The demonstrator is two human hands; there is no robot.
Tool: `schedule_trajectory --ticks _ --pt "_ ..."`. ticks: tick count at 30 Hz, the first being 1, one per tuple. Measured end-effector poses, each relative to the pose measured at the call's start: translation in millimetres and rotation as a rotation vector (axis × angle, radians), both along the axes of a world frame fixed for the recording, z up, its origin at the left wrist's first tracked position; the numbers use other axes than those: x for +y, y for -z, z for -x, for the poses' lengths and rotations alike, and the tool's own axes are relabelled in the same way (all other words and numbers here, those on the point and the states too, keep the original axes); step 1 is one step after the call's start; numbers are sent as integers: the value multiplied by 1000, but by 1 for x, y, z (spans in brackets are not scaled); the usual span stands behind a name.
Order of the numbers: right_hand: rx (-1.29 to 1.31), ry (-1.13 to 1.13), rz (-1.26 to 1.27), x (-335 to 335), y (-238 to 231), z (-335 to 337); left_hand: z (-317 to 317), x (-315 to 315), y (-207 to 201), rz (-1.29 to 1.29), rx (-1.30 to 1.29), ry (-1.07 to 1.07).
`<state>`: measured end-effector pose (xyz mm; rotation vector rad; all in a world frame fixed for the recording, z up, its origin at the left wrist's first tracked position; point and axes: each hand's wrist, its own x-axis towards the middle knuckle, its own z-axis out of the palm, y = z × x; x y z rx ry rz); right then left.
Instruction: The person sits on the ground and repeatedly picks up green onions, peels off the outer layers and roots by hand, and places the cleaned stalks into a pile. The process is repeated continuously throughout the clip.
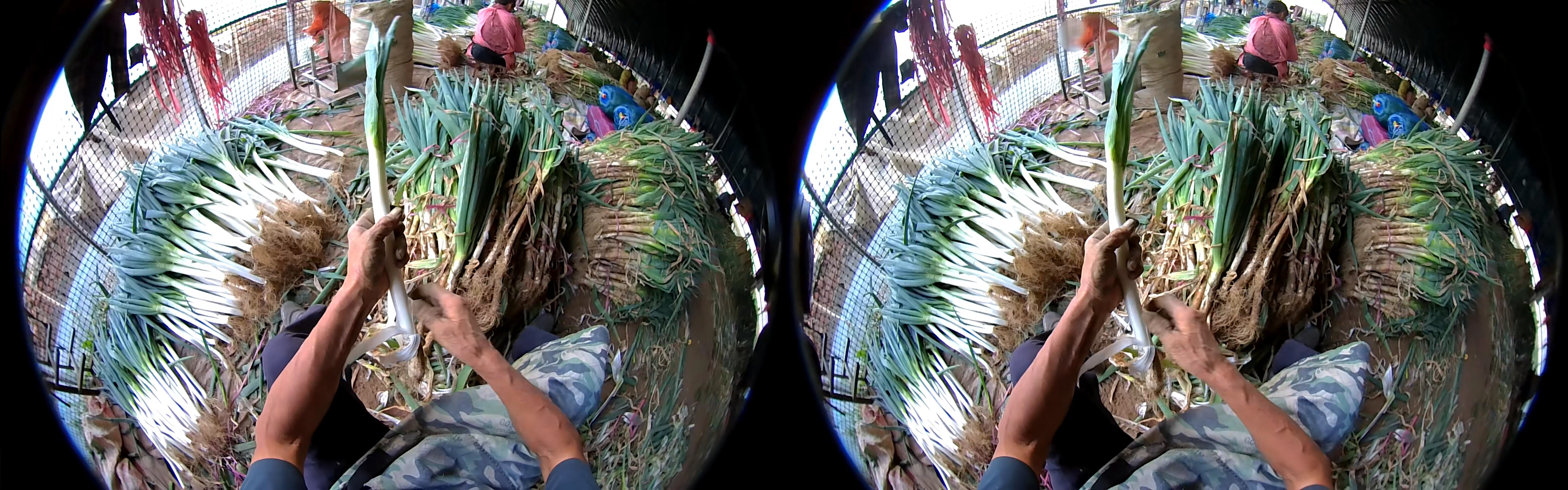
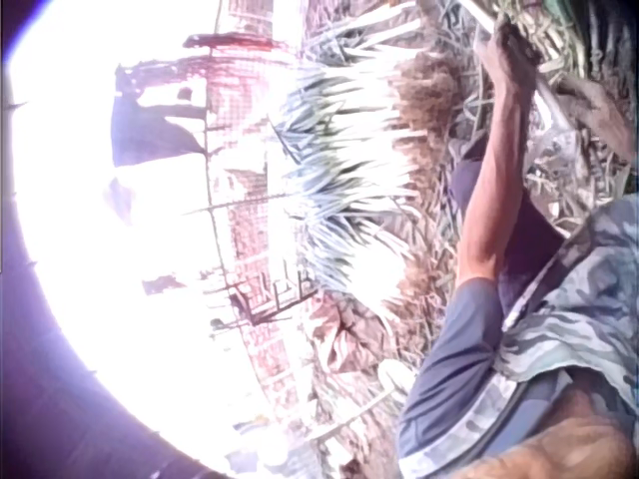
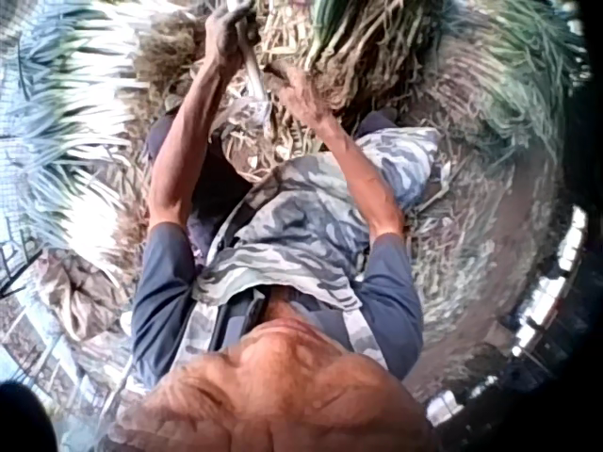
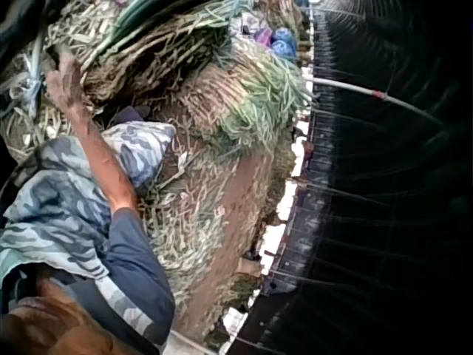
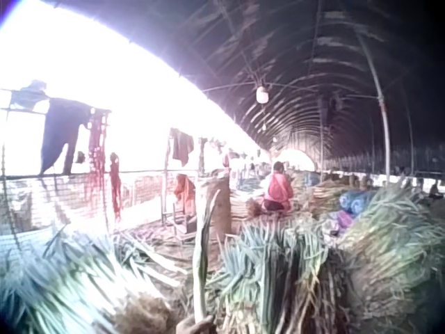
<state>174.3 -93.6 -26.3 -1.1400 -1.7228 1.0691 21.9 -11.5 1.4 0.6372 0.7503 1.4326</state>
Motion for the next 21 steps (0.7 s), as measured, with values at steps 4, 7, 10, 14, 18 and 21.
schedule_trajectory --ticks 4,7,10,14,18,21 --pt "24 -45 239 -1 -8 -2 5 -5 -5 -38 -61 87" --pt "-198 -114 361 -11 -3 -26 13 -4 -8 -48 -79 100" --pt "-243 -36 268 -16 1 -29 12 -2 -5 -23 -80 100" --pt "-82 -62 88 -13 -22 -13 16 4 1 -22 -241 176" --pt "68 -290 360 -17 39 -5 17 15 8 -13 -536 314" --pt "667 -131 642 -46 72 0 29 25 11 -6 -521 242"
